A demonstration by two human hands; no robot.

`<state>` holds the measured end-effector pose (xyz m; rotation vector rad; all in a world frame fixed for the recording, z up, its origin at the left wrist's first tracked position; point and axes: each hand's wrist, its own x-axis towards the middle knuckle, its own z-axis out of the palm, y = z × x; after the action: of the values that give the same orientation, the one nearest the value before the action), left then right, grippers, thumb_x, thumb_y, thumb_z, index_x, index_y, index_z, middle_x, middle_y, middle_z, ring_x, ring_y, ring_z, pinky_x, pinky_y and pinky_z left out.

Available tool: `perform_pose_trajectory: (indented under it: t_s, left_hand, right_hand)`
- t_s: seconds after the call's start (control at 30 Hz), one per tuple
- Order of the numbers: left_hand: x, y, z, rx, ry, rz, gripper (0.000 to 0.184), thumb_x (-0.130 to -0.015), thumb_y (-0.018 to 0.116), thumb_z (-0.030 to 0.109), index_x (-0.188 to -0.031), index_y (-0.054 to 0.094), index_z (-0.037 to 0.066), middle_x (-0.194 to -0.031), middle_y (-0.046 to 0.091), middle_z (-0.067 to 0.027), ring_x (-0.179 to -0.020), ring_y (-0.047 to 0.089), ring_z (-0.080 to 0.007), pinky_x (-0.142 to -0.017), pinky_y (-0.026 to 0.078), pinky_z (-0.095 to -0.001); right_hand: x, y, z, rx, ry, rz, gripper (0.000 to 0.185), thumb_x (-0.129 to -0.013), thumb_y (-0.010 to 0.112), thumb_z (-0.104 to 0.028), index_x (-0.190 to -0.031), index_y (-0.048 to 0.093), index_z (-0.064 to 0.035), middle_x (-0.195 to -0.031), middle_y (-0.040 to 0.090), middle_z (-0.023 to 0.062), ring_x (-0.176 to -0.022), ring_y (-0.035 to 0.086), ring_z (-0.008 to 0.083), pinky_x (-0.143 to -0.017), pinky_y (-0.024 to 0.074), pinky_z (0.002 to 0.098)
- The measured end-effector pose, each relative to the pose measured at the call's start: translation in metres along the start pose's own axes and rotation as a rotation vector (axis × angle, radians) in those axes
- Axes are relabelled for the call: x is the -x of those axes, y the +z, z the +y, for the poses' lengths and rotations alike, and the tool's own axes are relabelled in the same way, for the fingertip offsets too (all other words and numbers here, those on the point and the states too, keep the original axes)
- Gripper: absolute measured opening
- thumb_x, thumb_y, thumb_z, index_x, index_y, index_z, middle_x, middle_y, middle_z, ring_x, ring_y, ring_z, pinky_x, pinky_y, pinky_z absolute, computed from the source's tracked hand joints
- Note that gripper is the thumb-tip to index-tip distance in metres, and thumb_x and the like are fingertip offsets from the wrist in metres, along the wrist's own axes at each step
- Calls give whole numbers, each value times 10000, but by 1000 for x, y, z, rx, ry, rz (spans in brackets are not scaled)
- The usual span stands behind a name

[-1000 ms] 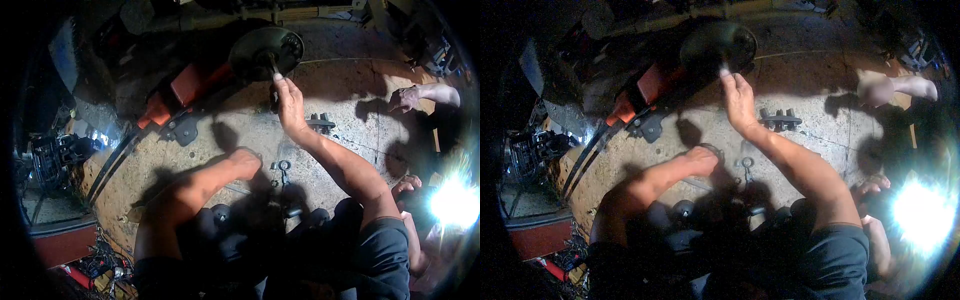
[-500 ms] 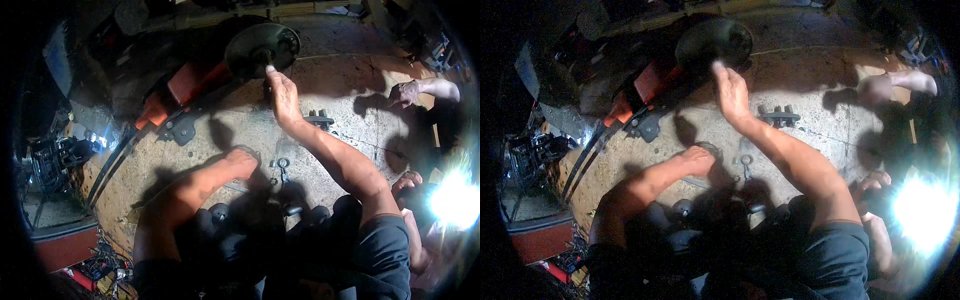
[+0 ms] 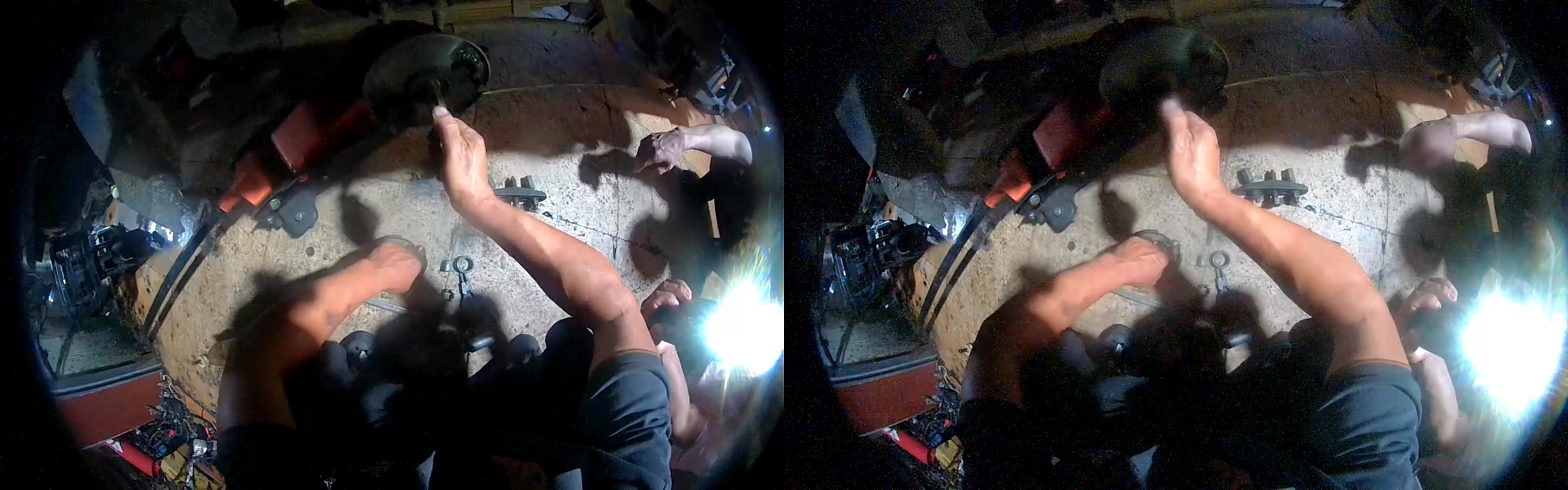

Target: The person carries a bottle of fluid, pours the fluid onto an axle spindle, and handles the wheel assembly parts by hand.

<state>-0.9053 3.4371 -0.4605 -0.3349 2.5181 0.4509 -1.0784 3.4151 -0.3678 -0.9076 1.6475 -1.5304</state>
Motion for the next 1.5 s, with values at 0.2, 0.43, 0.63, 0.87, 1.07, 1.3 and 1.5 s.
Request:
perform_pose_trajectory:
  t_s: [0.2, 0.43, 0.63, 0.87, 1.07, 1.3, 1.5]
  left_hand:
    - [9, -20, 11, 9, -69, -41, 191, -716, 594, 96, -830, 726, 20, -897, 700, -180, -869, 685, -318, -727, 542, -414]
    - [3, -5, 3, 8, -57, -39, 184, -719, 578, 84, -813, 722, 20, -884, 698, -185, -865, 683, -324, -739, 540, -420]
    - [2, -7, 5, 24, -31, 0, 169, -718, 574, 80, -790, 715, 20, -865, 696, -182, -849, 680, -327, -740, 533, -419]
    - [3, -11, 6, 10, -72, -48, 157, -724, 595, 97, -793, 717, 27, -872, 696, -177, -843, 678, -323, -744, 532, -411]
    - [0, -2, 3, -14, -58, -45, 170, -717, 614, 100, -824, 724, 27, -881, 698, -175, -848, 678, -323, -749, 535, -409]
    - [-5, 2, 3, 27, -73, -14, 174, -724, 605, 94, -825, 723, 16, -903, 695, -193, -866, 680, -324, -761, 537, -406]
    - [1, -3, 4, 42, -56, -20, 256, -804, 515, 70, -1011, 647, -1, -1066, 665, -197, -978, 653, -332, -843, 515, -430]
  right_hand:
    - [-5, 1, 4, -27, 1, -2, 596, -956, 505, -455, -1166, 602, 94, -1036, 643, 140, -1001, 526, 182, -939, 390, 310]
    - [3, 2, 5, -83, -9, 31, 557, -948, 501, -464, -946, 624, 79, -799, 614, 166, -799, 517, 204, -805, 435, 341]
    - [-1, 1, 3, -95, -8, 18, 555, -942, 520, -464, -967, 627, 81, -832, 614, 138, -807, 502, 189, -798, 421, 319]
    - [-5, -1, 0, -53, 60, -18, 588, -938, 535, -470, -1113, 627, 84, -954, 622, 96, -907, 503, 155, -855, 403, 294]
    - [4, 2, -4, -22, -10, 71, 585, -930, 491, -510, -909, 628, 59, -791, 618, 168, -786, 522, 211, -801, 434, 372]
    - [9, 2, 9, -36, -5, -20, 599, -937, 486, -550, -988, 629, 30, -853, 657, 148, -835, 574, 223, -837, 447, 369]
    - [29, -27, 57, 1062, -241, -923, 417, -952, 500, -426, -1065, 613, -41, -947, 686, 152, -851, 663, 324, -754, 525, 458]
